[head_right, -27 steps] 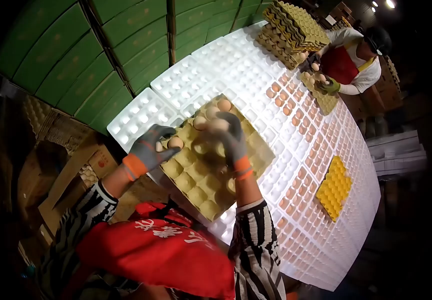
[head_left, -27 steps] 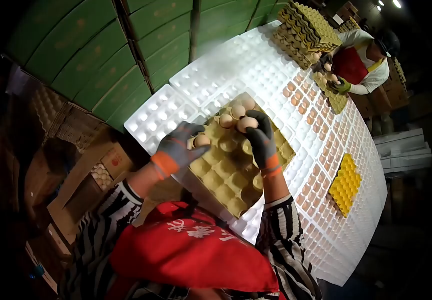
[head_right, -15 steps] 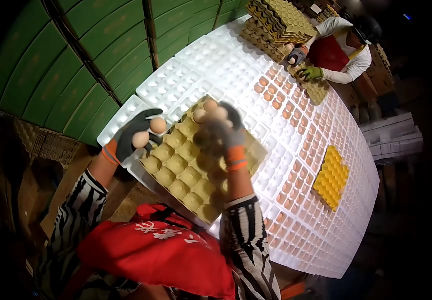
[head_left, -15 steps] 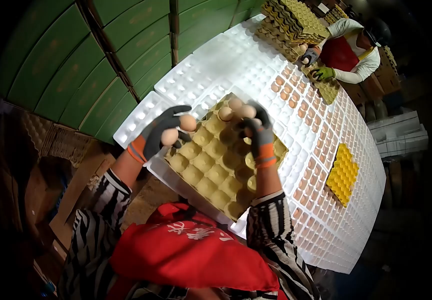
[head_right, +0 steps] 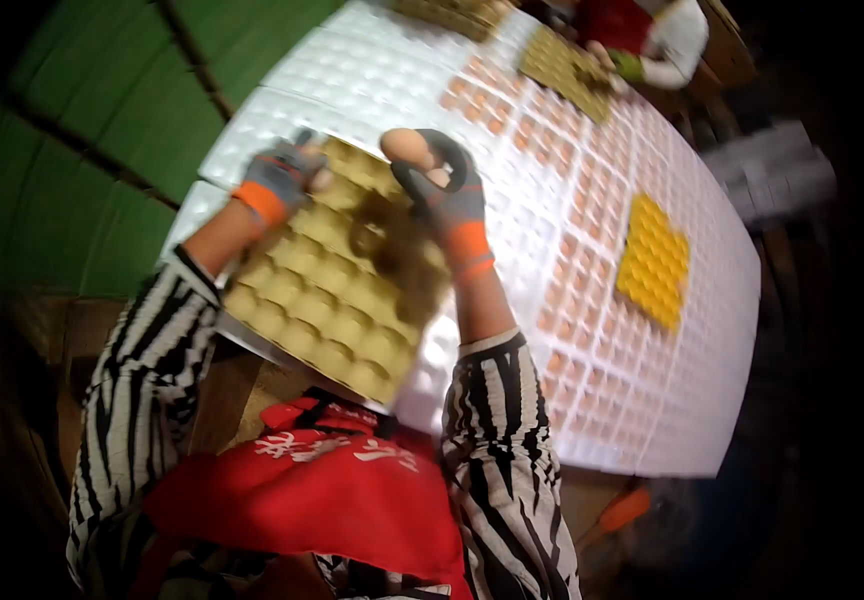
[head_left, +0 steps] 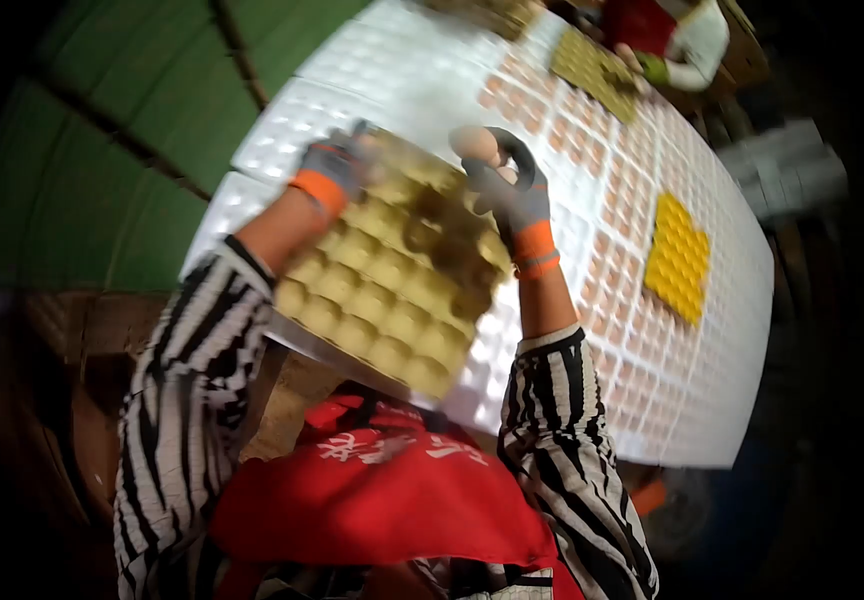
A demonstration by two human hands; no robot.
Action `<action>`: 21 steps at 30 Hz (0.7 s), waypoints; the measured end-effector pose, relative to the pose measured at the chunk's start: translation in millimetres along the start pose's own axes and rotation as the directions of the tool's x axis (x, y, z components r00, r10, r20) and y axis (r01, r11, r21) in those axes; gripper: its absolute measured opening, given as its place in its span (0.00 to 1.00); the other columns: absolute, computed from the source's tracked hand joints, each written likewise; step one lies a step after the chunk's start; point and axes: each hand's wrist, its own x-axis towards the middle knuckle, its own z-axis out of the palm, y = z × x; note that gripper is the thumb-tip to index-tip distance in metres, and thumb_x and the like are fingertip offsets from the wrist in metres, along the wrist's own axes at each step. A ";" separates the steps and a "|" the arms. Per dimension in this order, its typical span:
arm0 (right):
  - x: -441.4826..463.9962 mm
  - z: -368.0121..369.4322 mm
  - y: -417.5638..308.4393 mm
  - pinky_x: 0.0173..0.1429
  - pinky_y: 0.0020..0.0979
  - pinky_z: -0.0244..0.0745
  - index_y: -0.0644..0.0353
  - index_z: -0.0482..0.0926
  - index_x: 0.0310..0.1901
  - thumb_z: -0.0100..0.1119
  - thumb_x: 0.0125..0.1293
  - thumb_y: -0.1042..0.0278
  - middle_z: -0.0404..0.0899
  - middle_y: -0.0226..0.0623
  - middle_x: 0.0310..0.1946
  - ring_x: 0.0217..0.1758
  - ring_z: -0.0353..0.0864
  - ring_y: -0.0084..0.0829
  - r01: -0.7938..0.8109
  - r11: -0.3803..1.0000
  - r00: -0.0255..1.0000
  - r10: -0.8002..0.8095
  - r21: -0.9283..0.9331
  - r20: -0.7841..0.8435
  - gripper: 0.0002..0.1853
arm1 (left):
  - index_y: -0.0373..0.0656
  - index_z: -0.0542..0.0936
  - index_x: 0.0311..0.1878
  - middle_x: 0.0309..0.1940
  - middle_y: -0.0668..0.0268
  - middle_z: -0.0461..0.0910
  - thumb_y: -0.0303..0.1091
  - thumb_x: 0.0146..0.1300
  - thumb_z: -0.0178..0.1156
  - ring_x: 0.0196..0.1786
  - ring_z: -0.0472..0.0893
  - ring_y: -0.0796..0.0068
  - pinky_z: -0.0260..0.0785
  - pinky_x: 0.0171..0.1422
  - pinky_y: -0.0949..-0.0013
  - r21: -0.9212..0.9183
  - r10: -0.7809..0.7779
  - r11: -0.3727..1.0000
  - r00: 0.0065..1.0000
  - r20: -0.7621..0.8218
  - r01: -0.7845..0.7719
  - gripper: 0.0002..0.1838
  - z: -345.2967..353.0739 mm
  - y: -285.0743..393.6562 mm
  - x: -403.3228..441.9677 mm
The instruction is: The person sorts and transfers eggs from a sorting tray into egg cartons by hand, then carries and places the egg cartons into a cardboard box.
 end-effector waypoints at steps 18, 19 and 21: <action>-519.3 -356.7 70.0 0.58 0.42 0.78 0.53 0.79 0.55 0.77 0.51 0.58 0.73 0.42 0.59 0.58 0.78 0.46 -0.661 0.364 0.749 0.370 -0.657 -0.549 0.29 | 0.45 0.84 0.54 0.59 0.55 0.73 0.39 0.46 0.81 0.55 0.81 0.58 0.78 0.60 0.61 -0.835 0.405 0.529 0.910 0.091 -0.152 0.29 -0.6 461.6 -164.2; -518.3 -364.8 71.6 0.57 0.43 0.79 0.51 0.81 0.52 0.78 0.49 0.60 0.75 0.39 0.57 0.57 0.79 0.44 -0.676 0.356 0.737 0.348 -0.646 -0.579 0.27 | 0.48 0.83 0.55 0.60 0.55 0.73 0.45 0.48 0.78 0.54 0.82 0.56 0.78 0.58 0.60 -0.785 0.438 0.589 0.893 0.108 -0.194 0.30 4.4 495.3 -162.4; -513.4 -376.3 82.6 0.56 0.42 0.79 0.49 0.80 0.53 0.78 0.50 0.58 0.75 0.38 0.57 0.57 0.80 0.43 -0.655 0.365 0.753 0.381 -0.662 -0.536 0.27 | 0.51 0.81 0.56 0.60 0.55 0.73 0.48 0.50 0.75 0.54 0.82 0.53 0.78 0.56 0.57 -0.694 0.477 0.628 0.879 -0.015 -0.352 0.29 34.3 548.1 -161.6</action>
